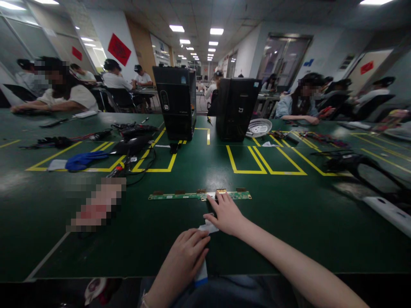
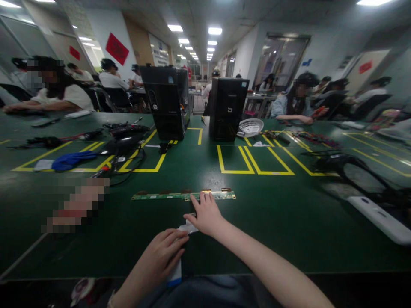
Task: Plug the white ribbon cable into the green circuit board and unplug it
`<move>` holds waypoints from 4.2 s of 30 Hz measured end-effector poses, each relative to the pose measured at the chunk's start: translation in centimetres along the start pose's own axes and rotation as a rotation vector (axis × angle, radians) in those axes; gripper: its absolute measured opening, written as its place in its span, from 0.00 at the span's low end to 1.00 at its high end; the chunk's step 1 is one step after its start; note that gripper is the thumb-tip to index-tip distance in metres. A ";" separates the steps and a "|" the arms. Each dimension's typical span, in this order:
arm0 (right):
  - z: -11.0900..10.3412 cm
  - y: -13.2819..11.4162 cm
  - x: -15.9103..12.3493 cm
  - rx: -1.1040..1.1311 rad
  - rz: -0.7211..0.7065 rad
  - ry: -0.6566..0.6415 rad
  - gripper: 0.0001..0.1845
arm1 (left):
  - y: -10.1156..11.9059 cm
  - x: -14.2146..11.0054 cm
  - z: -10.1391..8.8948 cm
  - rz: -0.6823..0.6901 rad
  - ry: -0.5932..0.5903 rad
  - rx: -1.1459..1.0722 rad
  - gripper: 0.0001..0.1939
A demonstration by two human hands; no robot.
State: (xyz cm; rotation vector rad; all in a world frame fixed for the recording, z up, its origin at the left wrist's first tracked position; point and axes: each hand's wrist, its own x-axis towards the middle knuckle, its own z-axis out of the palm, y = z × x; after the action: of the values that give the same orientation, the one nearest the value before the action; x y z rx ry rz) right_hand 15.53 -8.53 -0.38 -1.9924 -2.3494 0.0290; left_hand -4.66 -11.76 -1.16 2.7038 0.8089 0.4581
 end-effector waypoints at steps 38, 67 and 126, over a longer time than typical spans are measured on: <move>2.1 7.1 0.4 0.178 -0.195 0.183 0.24 | -0.7 7.9 0.0 0.026 -0.155 0.224 0.26; 1.9 8.1 -1.6 0.189 -0.203 0.071 0.28 | -0.4 7.5 1.7 -0.058 -0.088 0.129 0.28; 0.7 8.8 -1.5 0.310 -0.231 -0.019 0.31 | -5.9 9.0 -1.0 0.255 -0.186 0.044 0.25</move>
State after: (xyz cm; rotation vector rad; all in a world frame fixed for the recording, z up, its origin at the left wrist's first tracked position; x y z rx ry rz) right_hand 24.43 -8.55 -1.62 -1.5805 -2.3949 0.3767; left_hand -0.75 -1.78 -0.40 2.8505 0.4320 0.2383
